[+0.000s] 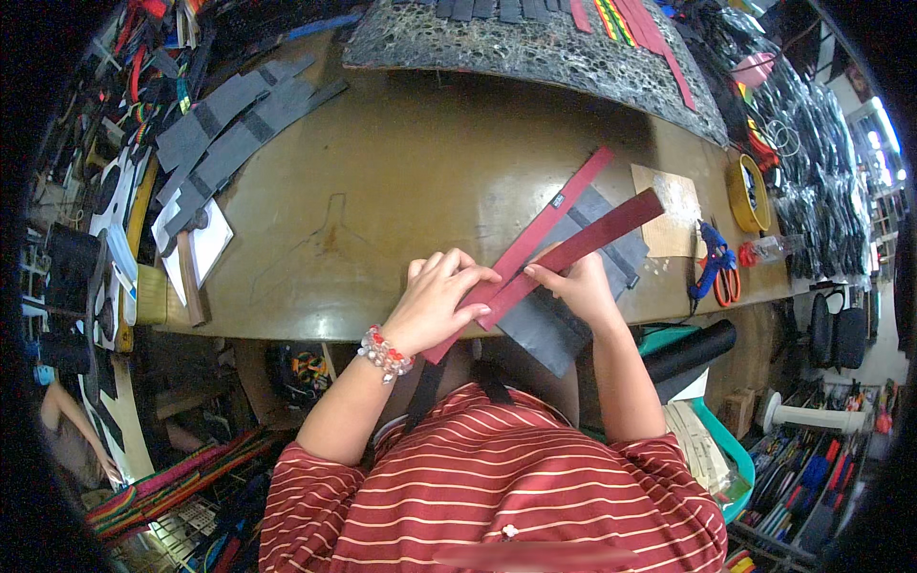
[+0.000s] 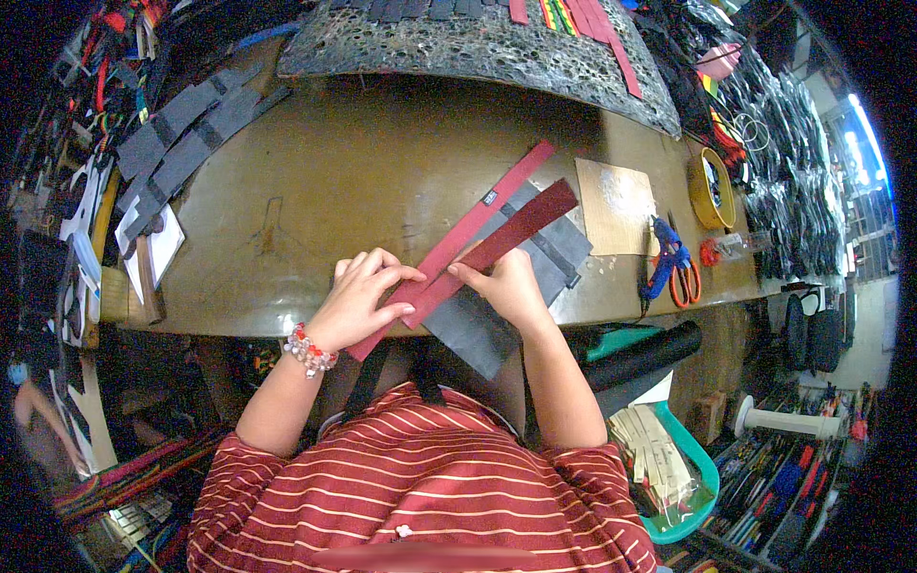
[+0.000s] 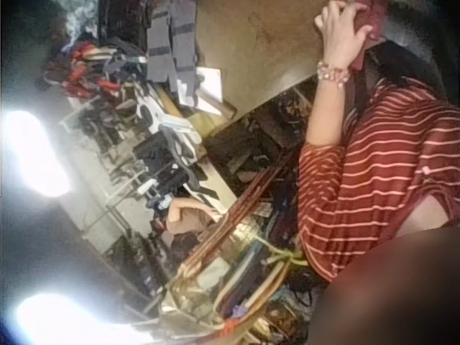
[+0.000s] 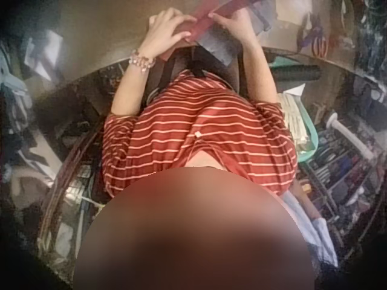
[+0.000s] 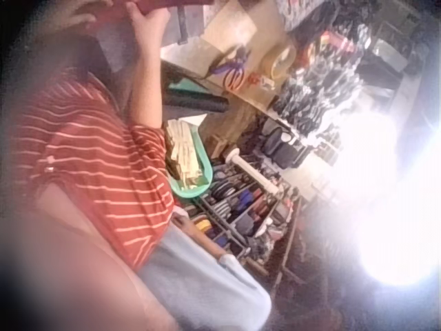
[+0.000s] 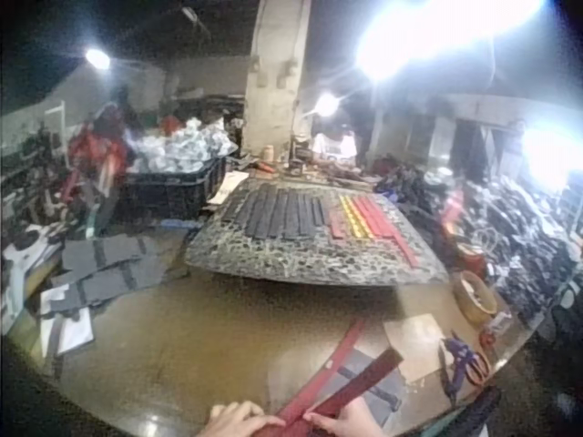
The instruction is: The person assembles layered craft parts by placing red and patterned strips onto a gray base, then uses a hot glue gun to secure them. They repeatedly align and press the strips, occasionally picking up additional pieces from the table.
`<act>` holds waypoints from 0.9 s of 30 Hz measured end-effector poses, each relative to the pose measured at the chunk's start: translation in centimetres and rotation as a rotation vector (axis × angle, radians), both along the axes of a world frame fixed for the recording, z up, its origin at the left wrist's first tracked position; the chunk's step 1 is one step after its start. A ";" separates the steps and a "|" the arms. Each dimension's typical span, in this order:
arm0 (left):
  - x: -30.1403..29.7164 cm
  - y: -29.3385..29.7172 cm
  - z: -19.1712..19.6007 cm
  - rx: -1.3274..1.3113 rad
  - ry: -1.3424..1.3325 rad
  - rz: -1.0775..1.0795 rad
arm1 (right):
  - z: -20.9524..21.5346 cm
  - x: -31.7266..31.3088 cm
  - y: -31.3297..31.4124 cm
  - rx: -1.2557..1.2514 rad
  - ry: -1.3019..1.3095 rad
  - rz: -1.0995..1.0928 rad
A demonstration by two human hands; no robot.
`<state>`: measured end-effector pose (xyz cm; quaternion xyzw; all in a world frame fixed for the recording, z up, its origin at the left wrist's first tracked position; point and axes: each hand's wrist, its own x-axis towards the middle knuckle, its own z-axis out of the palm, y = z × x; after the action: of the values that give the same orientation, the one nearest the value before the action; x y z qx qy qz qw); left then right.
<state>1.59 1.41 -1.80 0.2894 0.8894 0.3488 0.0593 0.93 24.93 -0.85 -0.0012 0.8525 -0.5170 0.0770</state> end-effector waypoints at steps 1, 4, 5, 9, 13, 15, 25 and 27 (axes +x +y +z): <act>0.0 0.0 0.0 -0.006 -0.007 -0.001 | 0.1 -0.1 -0.2 0.030 -0.031 -0.010; 0.0 0.0 -0.1 -0.001 0.008 -0.005 | 0.1 -0.3 -0.5 0.141 0.000 -0.038; 0.0 0.0 -0.1 0.009 0.018 -0.010 | 0.1 -0.3 -0.6 0.159 0.005 -0.029; -0.1 0.0 -0.1 -0.027 0.022 -0.013 | 0.4 -0.6 -0.7 0.192 -0.073 -0.063; 0.0 0.1 0.3 -0.052 0.051 -0.038 | 0.3 -0.7 -1.0 0.251 -0.031 -0.047; -0.1 0.1 0.7 -0.090 0.064 -0.093 | 0.1 -0.6 -1.2 0.272 -0.013 -0.039; -1.7 2.8 1.9 -0.428 0.430 -0.425 | 0.7 -3.8 3.2 -0.061 -0.042 -0.132; -1.4 3.0 1.9 -0.457 0.436 -0.438 | 0.3 -4.2 3.7 0.108 -0.036 -0.154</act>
<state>0.15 4.36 0.15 0.5192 0.8531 0.0509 0.0046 -3.28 28.58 -0.55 0.0777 0.8751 -0.4747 0.0522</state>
